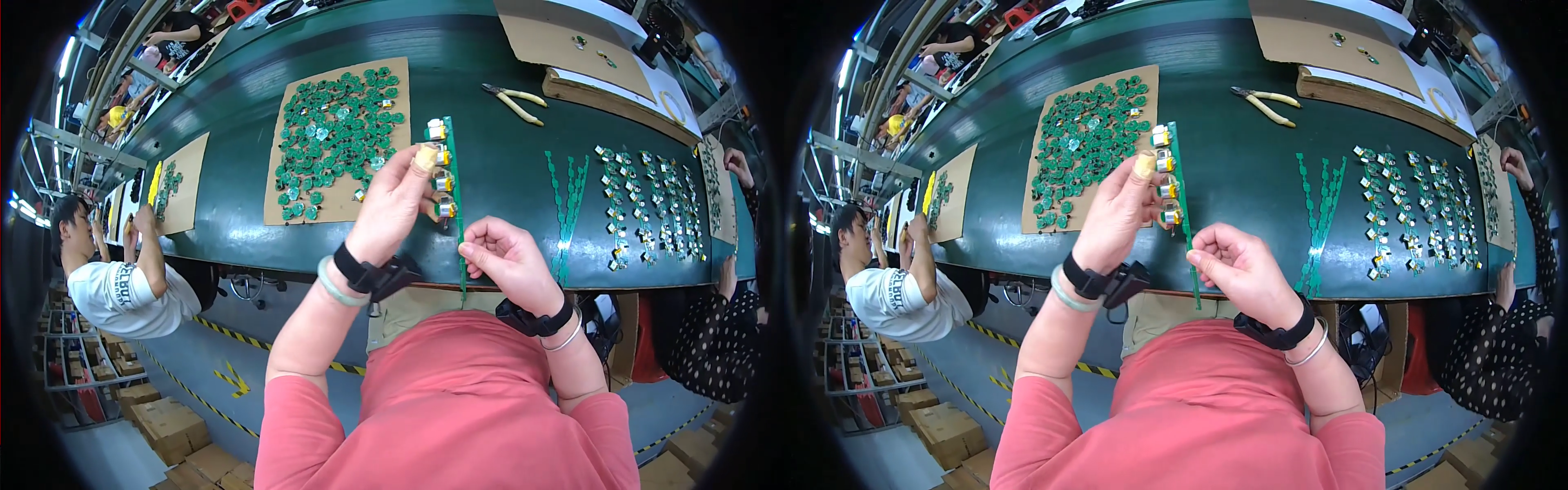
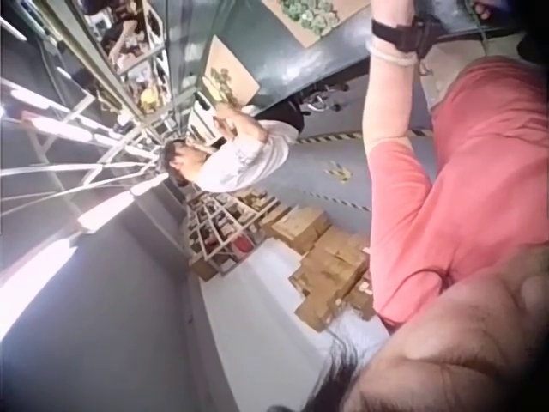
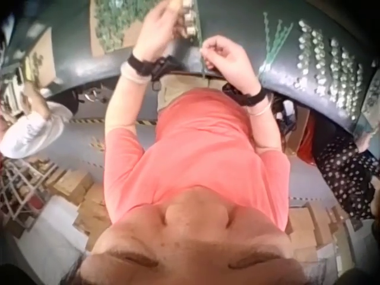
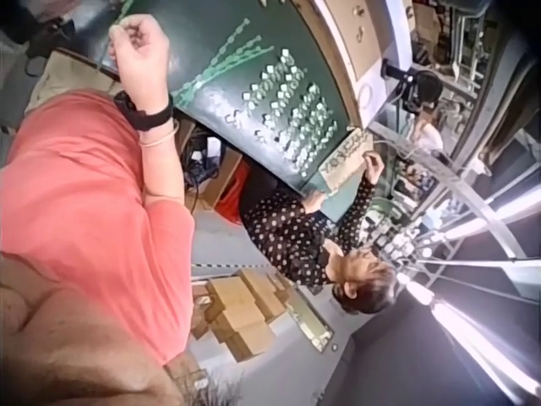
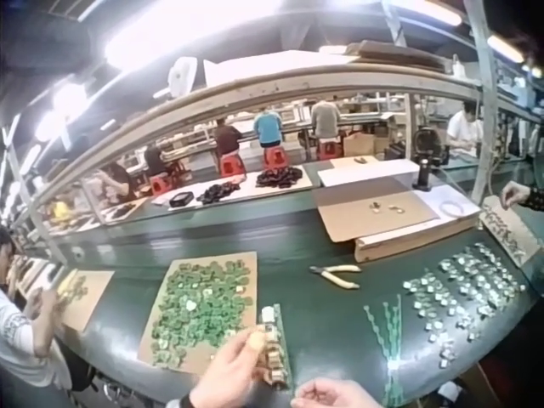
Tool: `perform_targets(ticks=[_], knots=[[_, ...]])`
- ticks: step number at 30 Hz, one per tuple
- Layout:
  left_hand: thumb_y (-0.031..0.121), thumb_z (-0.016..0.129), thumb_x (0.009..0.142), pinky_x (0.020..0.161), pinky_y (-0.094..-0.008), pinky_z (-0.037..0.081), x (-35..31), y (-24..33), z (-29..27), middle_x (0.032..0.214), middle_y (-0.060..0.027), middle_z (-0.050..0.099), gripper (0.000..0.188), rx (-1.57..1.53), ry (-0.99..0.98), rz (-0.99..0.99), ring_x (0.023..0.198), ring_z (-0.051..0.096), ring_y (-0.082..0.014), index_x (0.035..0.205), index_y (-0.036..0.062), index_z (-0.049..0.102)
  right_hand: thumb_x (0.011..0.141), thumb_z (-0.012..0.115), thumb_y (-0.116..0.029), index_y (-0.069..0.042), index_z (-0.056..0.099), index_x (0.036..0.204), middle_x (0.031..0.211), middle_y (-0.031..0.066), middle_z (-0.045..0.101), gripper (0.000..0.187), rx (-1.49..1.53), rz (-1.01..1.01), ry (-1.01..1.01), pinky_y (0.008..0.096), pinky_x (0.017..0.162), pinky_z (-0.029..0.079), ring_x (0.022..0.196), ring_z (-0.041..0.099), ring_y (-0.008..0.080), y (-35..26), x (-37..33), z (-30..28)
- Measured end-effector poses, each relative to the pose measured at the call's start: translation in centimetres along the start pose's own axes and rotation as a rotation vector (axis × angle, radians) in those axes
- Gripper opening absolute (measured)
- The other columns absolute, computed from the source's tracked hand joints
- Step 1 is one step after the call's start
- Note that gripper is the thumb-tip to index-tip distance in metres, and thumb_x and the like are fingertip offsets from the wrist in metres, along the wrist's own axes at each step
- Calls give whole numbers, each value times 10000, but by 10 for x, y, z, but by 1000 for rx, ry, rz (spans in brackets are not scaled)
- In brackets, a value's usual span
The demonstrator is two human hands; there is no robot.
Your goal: The person picks up a circuit board strip and attaches small components to it by hand. After completing the strip, they set it aside, pick up a loose circuit board from a pile, and then pick up a new strip to repeat the process.
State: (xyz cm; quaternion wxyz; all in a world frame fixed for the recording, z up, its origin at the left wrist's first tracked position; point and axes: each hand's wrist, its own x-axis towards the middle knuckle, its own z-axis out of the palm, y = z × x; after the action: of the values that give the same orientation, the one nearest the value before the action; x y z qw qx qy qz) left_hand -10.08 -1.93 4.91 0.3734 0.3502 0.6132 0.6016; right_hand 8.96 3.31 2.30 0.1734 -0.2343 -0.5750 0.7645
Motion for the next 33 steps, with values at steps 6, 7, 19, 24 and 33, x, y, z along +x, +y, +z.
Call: perform_targets(ticks=[6, 7, 19, 24, 33], knots=[[261, 526, 1008, 640, -196, 444, -3, -16, 20, 834, 40, 580, 249, -289, -21, -6, 720, 511, -12, 1152, 67, 589, 956, 601, -129, -19, 595, 986, 833, 9, 622, 115, 22, 19, 83, 221, 656, 507, 712, 591, 75, -8, 3, -4], [250, 531, 1006, 618, -193, 438, -7, -19, 24, 829, 41, 574, 232, -269, -16, 4, 709, 512, -14, 1132, 65, 590, 959, 598, -134, -18, 595, 990, 835, 12, 624, 120, 104, 7, 106, 224, 659, 509, 715, 594, 80, -10, 6, -5], [224, 510, 1014, 477, -190, 403, -29, -22, 47, 716, 39, 534, 189, -382, 12, -89, 573, 494, -25, 1048, 47, 568, 957, 596, -137, -23, 586, 1002, 833, 35, 633, 123, 354, -12, 52, 252, 705, 518, 727, 611, 111, 4, 15, -8], [281, 484, 1022, 491, -195, 430, -27, -16, 34, 729, 25, 550, 247, -556, -197, -369, 612, 541, -34, 1070, 45, 538, 952, 600, -128, -24, 591, 990, 821, 32, 630, 111, 470, 34, -20, 247, 691, 521, 709, 611, 108, -2, 13, -13], [204, 515, 972, 459, -298, 502, 13, -40, -43, 798, -74, 598, 147, 1226, -85, 704, 636, 645, -156, 940, 61, 518, 921, 645, -154, -20, 621, 949, 739, 29, 628, 139, -100, -22, 397, 216, 524, 513, 577, 605, 91, -37, 0, -85]])
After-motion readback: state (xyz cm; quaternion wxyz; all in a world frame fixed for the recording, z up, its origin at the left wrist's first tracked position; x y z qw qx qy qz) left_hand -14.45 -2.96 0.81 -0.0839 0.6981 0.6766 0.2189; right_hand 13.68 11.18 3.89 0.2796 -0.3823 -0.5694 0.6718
